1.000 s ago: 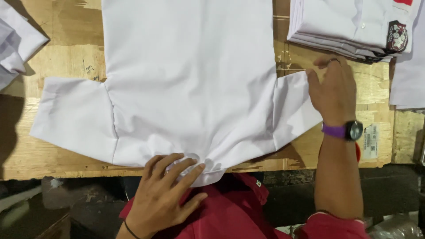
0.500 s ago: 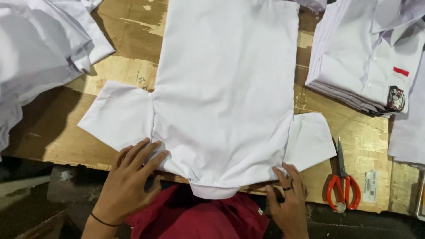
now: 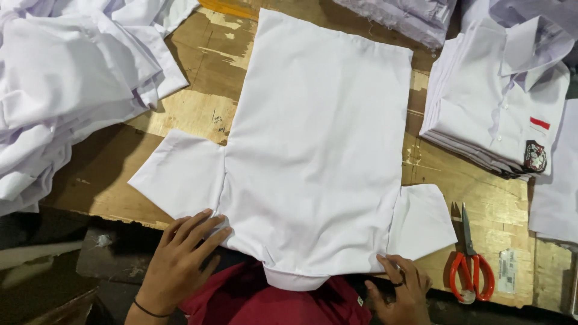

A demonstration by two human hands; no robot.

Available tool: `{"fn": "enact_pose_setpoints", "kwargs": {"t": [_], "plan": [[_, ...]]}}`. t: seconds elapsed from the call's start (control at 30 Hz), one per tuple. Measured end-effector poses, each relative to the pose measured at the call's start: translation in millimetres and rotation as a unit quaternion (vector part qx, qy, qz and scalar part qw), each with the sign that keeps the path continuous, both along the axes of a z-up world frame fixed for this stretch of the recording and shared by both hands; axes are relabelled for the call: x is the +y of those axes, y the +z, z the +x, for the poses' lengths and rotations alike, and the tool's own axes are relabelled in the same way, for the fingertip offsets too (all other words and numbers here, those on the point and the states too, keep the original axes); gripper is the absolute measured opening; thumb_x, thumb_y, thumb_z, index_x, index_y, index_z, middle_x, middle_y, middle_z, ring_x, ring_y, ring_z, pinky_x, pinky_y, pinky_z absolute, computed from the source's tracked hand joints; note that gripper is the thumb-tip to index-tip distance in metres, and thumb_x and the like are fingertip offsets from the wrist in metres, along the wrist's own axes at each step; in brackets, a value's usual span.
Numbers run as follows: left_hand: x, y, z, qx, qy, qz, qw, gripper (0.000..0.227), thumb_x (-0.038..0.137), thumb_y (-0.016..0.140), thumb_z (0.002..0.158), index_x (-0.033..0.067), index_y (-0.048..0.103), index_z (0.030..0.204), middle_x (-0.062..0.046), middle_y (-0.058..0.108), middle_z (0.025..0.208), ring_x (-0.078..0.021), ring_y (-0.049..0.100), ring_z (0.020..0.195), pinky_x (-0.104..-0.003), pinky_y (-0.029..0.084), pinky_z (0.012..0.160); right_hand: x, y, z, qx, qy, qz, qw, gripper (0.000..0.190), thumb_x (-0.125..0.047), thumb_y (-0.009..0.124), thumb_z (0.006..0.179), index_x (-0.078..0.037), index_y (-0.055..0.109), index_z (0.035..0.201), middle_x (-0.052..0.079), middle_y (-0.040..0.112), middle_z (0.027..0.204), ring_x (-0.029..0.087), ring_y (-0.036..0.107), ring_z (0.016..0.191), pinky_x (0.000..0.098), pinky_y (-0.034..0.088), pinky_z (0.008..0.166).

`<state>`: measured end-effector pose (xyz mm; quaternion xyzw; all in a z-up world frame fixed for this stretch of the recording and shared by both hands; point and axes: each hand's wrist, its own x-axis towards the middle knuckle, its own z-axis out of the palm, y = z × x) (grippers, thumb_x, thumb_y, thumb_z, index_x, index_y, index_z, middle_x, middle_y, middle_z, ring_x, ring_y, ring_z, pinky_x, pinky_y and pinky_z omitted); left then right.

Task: Buttoning and folding a white school shirt on a wooden table

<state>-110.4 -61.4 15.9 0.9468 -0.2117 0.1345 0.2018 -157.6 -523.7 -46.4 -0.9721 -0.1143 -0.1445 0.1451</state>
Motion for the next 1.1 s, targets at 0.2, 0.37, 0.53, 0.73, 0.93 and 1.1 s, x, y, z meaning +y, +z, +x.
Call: {"fn": "enact_pose_setpoints", "kwargs": {"t": [0.2,0.37,0.53,0.73,0.93,1.1], "plan": [[9,4,-5,-0.044,-0.033,0.038,0.998,0.028,0.003,0.057,0.094,0.0184,0.069,0.114,0.002,0.071,0.124,-0.0248,0.064,0.120,-0.043,0.047,0.095,-18,-9,-5,-0.016,0.030,-0.053,0.998,0.035,-0.015,0.069,0.084,-0.025,0.068,0.118,-0.001,0.064,0.123,0.030,0.056,0.115,0.0469,0.039,0.104],[19,3,-20,-0.053,-0.028,0.017,0.998,0.025,0.010,0.056,0.096,0.0159,0.070,0.116,0.003,0.072,0.114,-0.0207,0.066,0.113,-0.042,0.047,0.097,-4,37,-4,-0.012,0.056,0.022,0.998,0.031,0.001,0.053,0.083,-0.022,0.068,0.097,-0.004,0.073,0.125,0.025,0.063,0.128,0.0381,0.037,0.110],[22,16,-25,-0.042,-0.040,-0.028,0.998,0.033,-0.003,0.055,0.087,0.0105,0.070,0.113,-0.003,0.074,0.101,-0.0240,0.066,0.090,-0.040,0.053,0.084,6,77,-4,0.005,0.009,0.098,0.995,0.033,0.004,0.048,0.087,-0.016,0.070,0.102,-0.001,0.077,0.110,0.020,0.071,0.111,0.0420,0.038,0.113],[40,32,-28,-0.038,-0.080,-0.044,0.995,0.021,0.017,0.059,0.093,0.0091,0.069,0.109,-0.001,0.069,0.081,-0.0185,0.058,0.060,-0.031,0.051,0.058,-104,26,-16,0.076,0.101,0.084,0.988,0.036,-0.011,0.057,0.087,-0.023,0.070,0.118,-0.002,0.076,0.094,0.023,0.067,0.089,0.0376,0.051,0.089],[22,89,27,-0.010,-0.018,-0.006,1.000,0.013,0.014,0.061,0.092,0.0099,0.069,0.100,-0.004,0.066,0.077,-0.0238,0.061,0.063,-0.040,0.048,0.056,-32,108,60,0.007,0.008,0.072,0.997,0.016,-0.007,0.063,0.098,-0.010,0.070,0.113,0.011,0.076,0.106,0.025,0.074,0.094,0.0355,0.057,0.082],[21,76,120,-0.058,0.045,0.116,0.991,0.011,0.026,0.062,0.105,0.0170,0.060,0.098,-0.006,0.067,0.077,-0.0272,0.065,0.065,-0.043,0.048,0.052,-21,105,169,-0.019,0.086,0.095,0.992,0.014,-0.005,0.057,0.106,0.003,0.065,0.114,0.020,0.069,0.105,0.031,0.066,0.088,0.0411,0.054,0.078]]}}
